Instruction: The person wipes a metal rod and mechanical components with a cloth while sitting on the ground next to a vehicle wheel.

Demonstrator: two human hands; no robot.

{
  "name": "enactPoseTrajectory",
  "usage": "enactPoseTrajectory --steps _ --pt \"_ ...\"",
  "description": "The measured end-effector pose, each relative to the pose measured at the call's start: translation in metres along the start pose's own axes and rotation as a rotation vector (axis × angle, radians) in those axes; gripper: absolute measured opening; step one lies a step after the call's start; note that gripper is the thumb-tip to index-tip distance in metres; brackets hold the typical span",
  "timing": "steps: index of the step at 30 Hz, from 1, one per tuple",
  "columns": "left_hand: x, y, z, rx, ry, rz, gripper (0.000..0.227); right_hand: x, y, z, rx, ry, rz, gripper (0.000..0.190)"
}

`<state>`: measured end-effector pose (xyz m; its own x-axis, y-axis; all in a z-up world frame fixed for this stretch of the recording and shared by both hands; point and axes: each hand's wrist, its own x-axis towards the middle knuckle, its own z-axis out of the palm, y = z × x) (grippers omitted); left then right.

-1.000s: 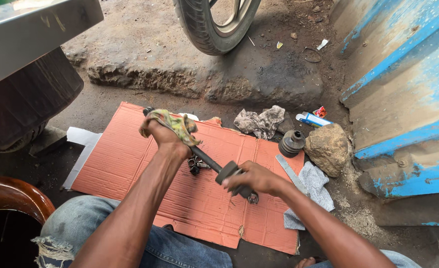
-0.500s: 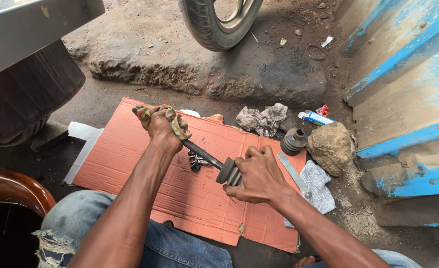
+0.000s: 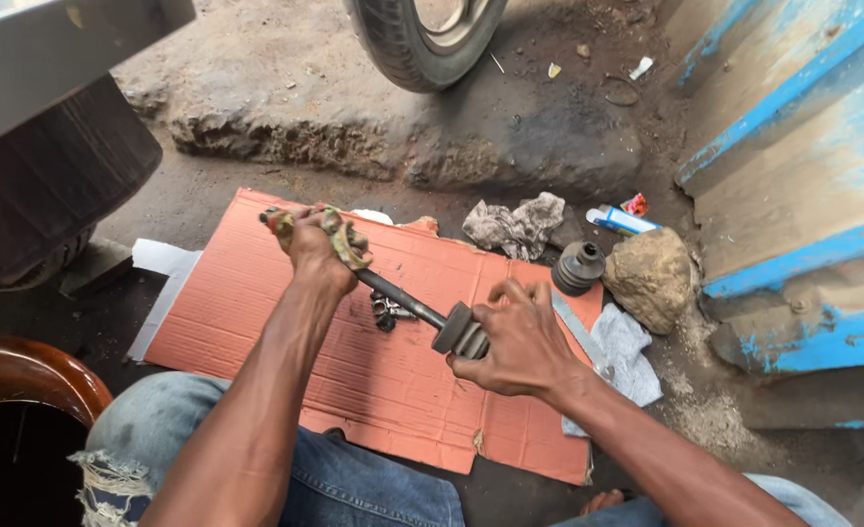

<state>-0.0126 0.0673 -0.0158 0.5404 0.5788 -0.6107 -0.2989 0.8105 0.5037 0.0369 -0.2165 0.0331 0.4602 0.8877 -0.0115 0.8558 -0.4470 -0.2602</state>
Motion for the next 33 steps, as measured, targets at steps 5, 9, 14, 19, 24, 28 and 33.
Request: enactPoseTrajectory --steps 5,9,14,19,24,28,33 --pt "0.017 -0.004 -0.009 -0.073 -0.104 0.066 0.014 0.001 -0.006 -0.006 -0.148 0.088 -0.017 0.061" --pt "0.041 -0.011 -0.021 -0.136 -0.135 0.034 0.016 0.007 0.01 0.001 0.663 -0.348 0.496 0.049" --pt "0.039 0.05 -0.03 -0.136 -0.22 0.277 0.021 -0.034 0.056 -0.003 1.686 -0.514 0.529 0.045" --pt "0.044 0.063 -0.025 -0.1 -0.365 0.399 0.022 -0.029 0.098 -0.024 0.661 -0.288 0.484 0.044" --pt "0.035 0.03 -0.018 -0.161 -0.474 0.26 0.013 -0.021 0.1 -0.043 0.242 -0.187 0.512 0.069" --pt "0.025 0.028 -0.014 -0.119 -0.361 0.306 0.013 -0.026 0.12 -0.074 0.014 -0.159 0.629 0.1" --pt "0.025 0.021 -0.012 -0.19 -0.446 0.323 0.01 -0.017 0.148 -0.113 -0.18 -0.097 0.764 0.099"
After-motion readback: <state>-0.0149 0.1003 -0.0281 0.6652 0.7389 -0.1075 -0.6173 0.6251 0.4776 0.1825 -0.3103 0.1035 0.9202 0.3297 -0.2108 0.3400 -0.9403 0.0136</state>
